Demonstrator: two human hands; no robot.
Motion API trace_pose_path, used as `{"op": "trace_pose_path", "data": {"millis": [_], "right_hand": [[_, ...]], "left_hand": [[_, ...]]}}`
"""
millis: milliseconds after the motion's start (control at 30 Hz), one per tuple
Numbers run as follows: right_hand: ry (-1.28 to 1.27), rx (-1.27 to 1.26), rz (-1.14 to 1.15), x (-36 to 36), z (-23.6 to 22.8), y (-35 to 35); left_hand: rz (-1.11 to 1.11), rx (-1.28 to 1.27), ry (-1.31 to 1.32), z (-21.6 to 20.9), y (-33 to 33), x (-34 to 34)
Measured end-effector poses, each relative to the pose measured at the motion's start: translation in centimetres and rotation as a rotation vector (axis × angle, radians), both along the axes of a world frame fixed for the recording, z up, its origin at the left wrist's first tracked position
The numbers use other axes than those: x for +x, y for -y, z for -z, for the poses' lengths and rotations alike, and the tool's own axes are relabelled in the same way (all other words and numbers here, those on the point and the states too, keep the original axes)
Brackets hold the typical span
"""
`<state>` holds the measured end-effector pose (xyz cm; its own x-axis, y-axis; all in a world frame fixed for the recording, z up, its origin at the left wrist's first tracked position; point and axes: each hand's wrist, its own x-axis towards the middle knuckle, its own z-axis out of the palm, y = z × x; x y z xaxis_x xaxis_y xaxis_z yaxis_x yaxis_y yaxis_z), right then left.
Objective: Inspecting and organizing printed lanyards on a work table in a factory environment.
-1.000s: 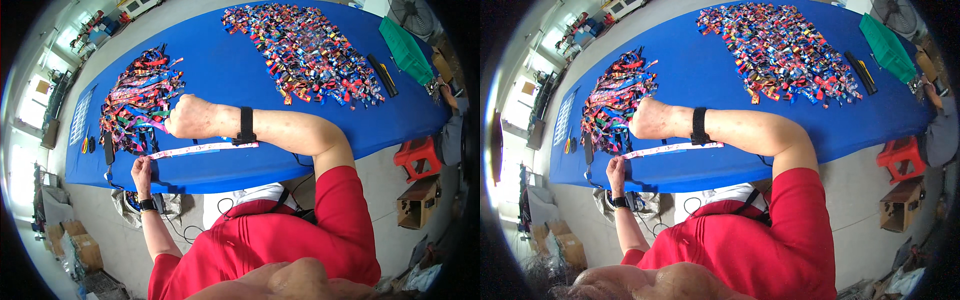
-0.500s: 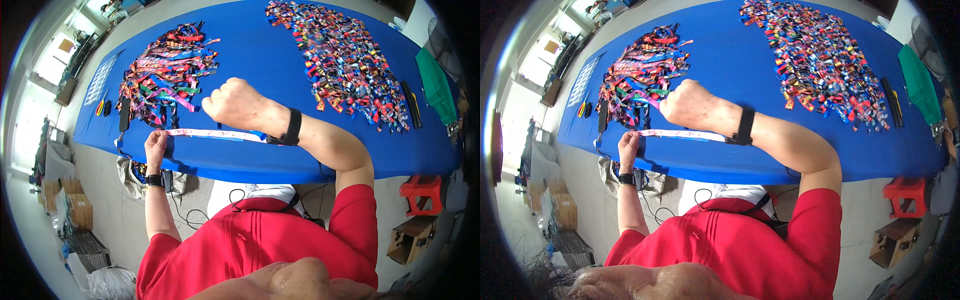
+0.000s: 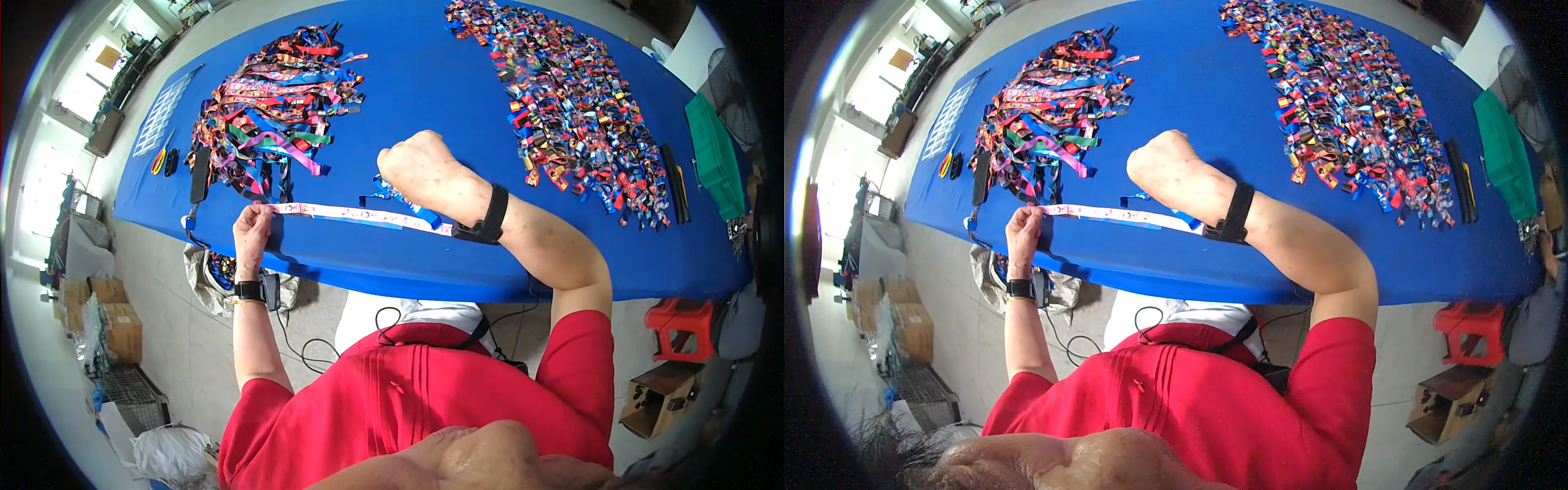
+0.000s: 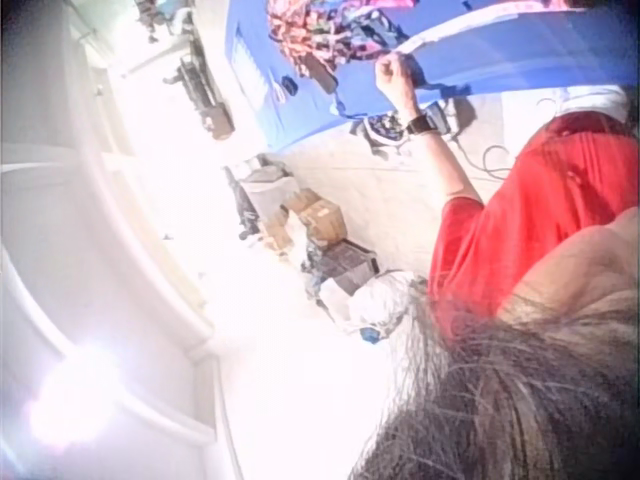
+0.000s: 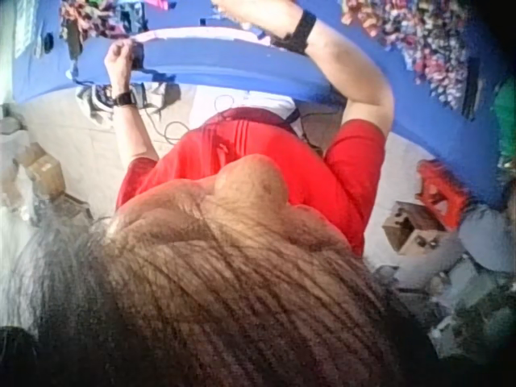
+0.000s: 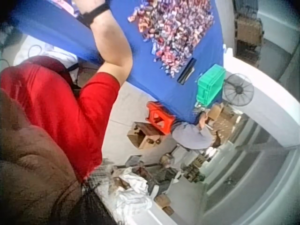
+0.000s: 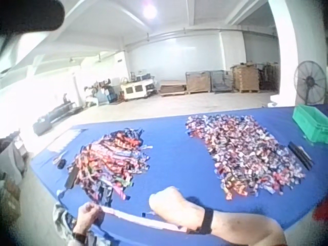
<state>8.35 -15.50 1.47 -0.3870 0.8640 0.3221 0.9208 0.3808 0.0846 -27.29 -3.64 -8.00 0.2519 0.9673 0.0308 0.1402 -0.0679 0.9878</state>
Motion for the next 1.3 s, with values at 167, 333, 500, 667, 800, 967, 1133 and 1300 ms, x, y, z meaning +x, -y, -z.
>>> {"op": "trace_pose_path", "data": {"millis": [167, 333, 500, 667, 800, 967, 1133, 1300], "right_hand": [[0.044, -0.053, 0.082, 1.0, 0.8, -0.7], [0.121, -0.11, 0.209, 3.3, 3.6, -3.2], [0.209, -0.212, 0.269, 4.5, 4.5, -4.2], [0.24, -0.256, 0.291, 4.7, 5.0, -4.5], [0.266, -0.308, 0.338, 3.8, 4.9, -5.0], [0.261, -0.328, 0.336, 3.2, 4.7, -5.9], [0.231, -0.281, 0.326, 3.8, 4.8, -5.4], [0.265, -0.355, 0.412, 3.9, 4.3, -5.1]], "left_hand": [[-0.02, 0.001, -0.024, 0.1, 0.2, 0.0], [-0.037, 0.002, -0.034, -0.3, 0.5, 0.1], [-0.008, 0.015, -0.047, 0.0, 0.5, 0.2], [-0.005, 0.015, -0.03, 0.0, 0.4, 0.3], [0.024, -0.034, -0.042, -0.4, 0.1, 0.3], [-0.057, 0.441, -0.481, -0.4, -2.2, -1.4], [-0.251, 0.601, -1.219, -3.9, -3.8, -3.6], [-0.16, 0.522, -1.531, -3.8, -4.6, -4.4]]}}
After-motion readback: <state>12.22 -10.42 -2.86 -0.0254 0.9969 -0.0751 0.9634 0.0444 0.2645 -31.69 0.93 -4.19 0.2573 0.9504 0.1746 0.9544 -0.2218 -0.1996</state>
